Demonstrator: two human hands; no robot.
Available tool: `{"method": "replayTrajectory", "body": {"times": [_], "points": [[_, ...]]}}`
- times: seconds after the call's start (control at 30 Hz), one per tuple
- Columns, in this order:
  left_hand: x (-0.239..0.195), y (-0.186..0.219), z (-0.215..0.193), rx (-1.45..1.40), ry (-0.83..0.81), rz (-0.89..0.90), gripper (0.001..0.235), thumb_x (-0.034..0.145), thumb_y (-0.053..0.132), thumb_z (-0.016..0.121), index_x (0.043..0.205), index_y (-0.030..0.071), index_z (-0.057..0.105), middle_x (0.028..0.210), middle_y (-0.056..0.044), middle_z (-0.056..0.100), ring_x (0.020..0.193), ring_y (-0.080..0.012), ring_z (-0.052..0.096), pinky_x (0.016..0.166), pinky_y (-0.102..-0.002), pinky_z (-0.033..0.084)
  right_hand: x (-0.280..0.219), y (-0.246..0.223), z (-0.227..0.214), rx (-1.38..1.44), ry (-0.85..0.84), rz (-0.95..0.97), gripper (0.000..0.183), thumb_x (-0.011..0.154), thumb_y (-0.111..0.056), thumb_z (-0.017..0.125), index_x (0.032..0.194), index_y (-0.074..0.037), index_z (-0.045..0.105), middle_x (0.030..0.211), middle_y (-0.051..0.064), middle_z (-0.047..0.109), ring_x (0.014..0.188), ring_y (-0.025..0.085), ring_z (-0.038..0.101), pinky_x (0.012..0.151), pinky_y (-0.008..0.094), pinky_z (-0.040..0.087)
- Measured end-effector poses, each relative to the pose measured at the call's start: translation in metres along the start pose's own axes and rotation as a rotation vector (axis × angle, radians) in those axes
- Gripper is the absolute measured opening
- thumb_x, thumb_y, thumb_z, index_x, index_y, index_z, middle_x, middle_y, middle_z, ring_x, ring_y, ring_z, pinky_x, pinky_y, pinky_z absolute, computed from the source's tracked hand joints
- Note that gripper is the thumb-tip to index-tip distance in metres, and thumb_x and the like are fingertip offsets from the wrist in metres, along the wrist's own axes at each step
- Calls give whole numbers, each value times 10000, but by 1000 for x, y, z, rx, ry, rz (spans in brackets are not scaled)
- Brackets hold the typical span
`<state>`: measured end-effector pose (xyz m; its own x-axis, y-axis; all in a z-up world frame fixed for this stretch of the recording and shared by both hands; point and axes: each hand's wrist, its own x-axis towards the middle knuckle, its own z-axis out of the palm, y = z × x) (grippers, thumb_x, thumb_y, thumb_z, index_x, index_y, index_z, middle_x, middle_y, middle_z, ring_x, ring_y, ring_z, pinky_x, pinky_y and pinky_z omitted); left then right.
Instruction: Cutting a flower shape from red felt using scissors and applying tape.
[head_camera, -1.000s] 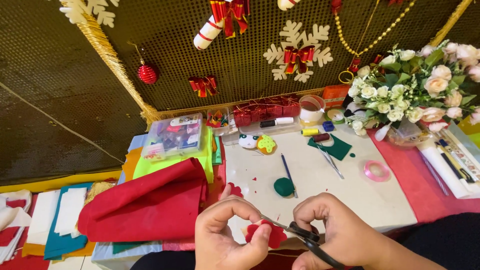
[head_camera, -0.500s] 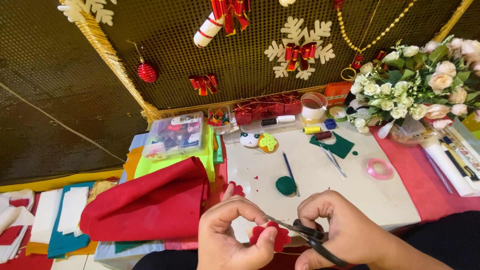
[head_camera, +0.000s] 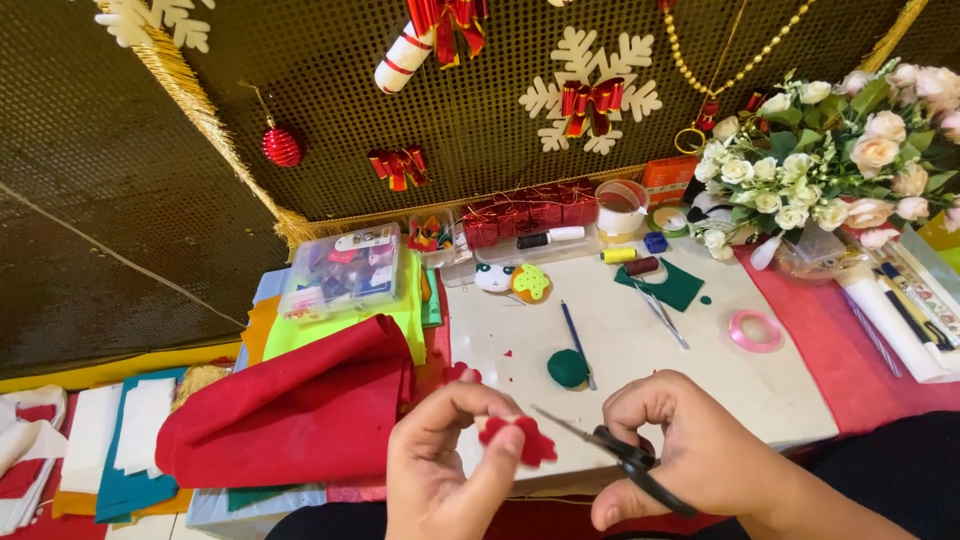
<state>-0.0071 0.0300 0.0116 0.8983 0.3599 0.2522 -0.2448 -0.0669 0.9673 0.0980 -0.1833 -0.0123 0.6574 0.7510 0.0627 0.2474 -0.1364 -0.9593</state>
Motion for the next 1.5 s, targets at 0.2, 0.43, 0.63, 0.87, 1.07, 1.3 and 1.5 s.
{"method": "replayTrajectory", "body": {"times": [0.2, 0.43, 0.63, 0.87, 1.07, 1.3, 1.5], "points": [[4, -4, 0, -7, -5, 91, 68, 889, 163, 699, 877, 97, 691, 775, -20, 674, 754, -142, 639, 1099, -394, 494, 10, 10, -4, -213, 290, 179, 662, 487, -257, 1159, 461, -99, 516, 500, -12, 424, 517, 123, 407, 526, 289, 322], [13, 15, -19, 416, -204, 581, 69, 787, 292, 761, 797, 229, 733, 1061, 25, 733, 1093, -216, 718, 1213, -665, 330, 8, -6, 5, -929, 555, -224, 754, 425, -762, 943, 502, -192, 455, 461, -96, 425, 518, 143, 490, 740, 369, 284], [15, 15, -17, 781, -146, 845, 89, 880, 266, 804, 913, 336, 760, 1204, 117, 719, 1130, -195, 646, 1198, -658, 269, 5, -24, 7, -1228, 699, -501, 196, 621, -323, 677, 570, -203, 530, 614, -103, 540, 597, 196, 443, 790, 468, 262], [13, 13, -14, 794, -127, 819, 110, 871, 254, 792, 923, 348, 772, 1068, 178, 755, 1076, -187, 685, 1162, -780, 28, 3, -33, 13, -1342, 722, -576, 301, 776, -338, 640, 571, -187, 480, 611, -59, 510, 595, 210, 460, 820, 477, 297], [14, 13, -15, 733, -141, 751, 127, 867, 208, 790, 940, 311, 784, 960, 198, 772, 978, -135, 708, 1190, -747, 5, 3, -33, 14, -1339, 709, -597, 330, 818, -361, 627, 574, -191, 483, 626, -71, 528, 596, 195, 476, 782, 482, 277], [15, 13, -12, 683, -43, 882, 116, 906, 239, 746, 966, 328, 790, 1030, 195, 753, 955, -96, 693, 1265, -656, 68, 15, 0, -9, -397, 521, 246, 361, 668, -358, 977, 679, -137, 692, 677, -5, 654, 688, 137, 581, 668, 274, 465], [17, 2, -2, 895, 41, 1069, 27, 958, 333, 796, 969, 352, 779, 1187, 158, 724, 969, -109, 674, 1206, -671, 79, 18, -23, -12, 427, 28, -160, 404, 820, -11, 814, 1035, -153, 502, 993, 190, 810, 796, 189, 694, 761, 327, 601]]}}
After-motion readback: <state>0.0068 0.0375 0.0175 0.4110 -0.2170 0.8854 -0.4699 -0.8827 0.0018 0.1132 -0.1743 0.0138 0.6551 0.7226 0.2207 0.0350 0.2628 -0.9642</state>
